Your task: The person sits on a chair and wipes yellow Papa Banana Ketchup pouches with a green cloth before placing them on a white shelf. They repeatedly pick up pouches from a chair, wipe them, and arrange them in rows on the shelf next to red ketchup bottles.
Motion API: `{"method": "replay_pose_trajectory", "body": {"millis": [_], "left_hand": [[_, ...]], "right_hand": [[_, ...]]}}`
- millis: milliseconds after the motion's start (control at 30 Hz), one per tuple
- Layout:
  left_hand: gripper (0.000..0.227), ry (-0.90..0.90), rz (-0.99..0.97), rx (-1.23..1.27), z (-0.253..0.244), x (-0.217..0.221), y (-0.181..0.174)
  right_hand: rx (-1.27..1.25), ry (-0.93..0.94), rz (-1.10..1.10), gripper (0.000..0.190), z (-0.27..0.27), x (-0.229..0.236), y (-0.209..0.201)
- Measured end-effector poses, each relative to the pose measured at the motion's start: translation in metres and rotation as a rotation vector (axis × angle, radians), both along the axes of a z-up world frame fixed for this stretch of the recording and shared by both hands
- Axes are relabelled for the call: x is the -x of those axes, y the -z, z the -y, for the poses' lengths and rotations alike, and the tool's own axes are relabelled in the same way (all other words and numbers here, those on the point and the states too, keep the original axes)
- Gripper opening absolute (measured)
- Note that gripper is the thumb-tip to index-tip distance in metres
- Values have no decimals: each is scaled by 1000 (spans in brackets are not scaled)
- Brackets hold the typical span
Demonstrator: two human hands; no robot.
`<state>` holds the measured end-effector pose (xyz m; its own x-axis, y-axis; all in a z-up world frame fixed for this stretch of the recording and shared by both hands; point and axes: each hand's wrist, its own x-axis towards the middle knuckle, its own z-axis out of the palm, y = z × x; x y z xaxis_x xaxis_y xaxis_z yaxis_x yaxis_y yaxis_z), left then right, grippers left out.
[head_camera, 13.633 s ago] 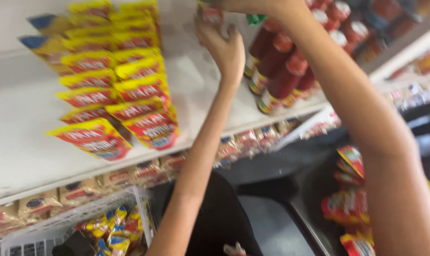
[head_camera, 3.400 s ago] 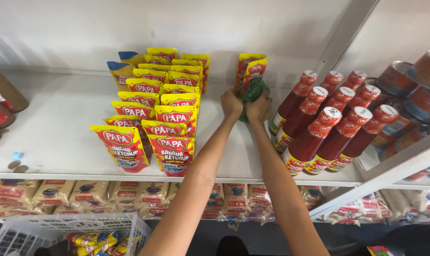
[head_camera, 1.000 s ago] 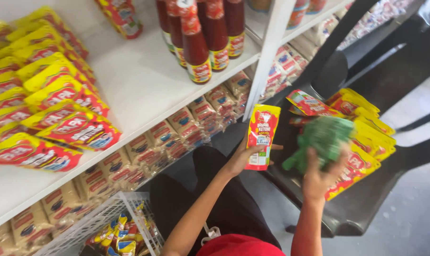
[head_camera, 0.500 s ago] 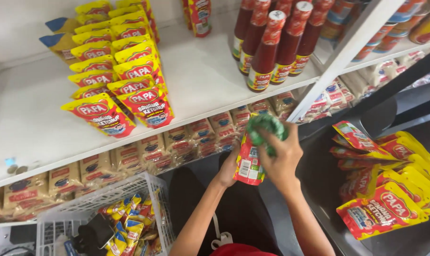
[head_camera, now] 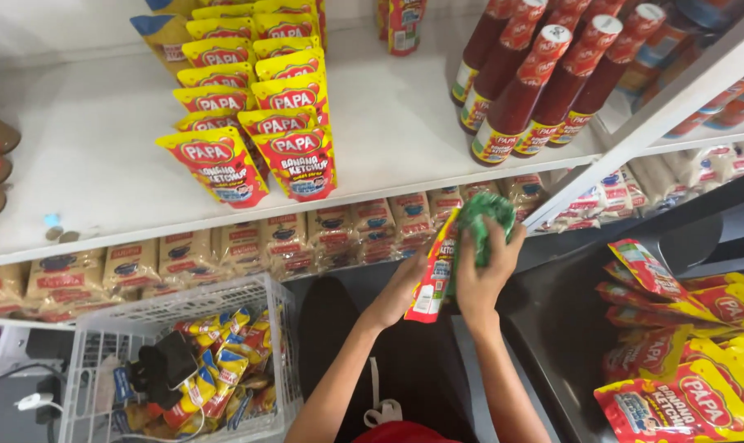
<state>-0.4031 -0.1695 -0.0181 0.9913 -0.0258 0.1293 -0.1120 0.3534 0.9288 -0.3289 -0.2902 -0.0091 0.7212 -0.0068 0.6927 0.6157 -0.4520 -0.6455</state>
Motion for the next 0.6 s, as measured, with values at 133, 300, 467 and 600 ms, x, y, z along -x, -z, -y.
{"method": "replay_pose_trajectory", "body": {"millis": [133, 300, 467, 600], "left_hand": [[75, -167, 44, -635, -11, 7, -31], [100, -487, 172, -855, -10, 20, -52], [100, -251, 77, -156, -16, 17, 30], [54, -88, -66, 320, -18, 23, 31]], "right_hand": [[-559, -196, -517, 41, -22, 22, -3], [-889, -312, -845, 63, -9, 0, 32], [-939, -384, -835, 76, -8, -1, 7], [-634, -274, -618, 77, -27, 16, -25]]}}
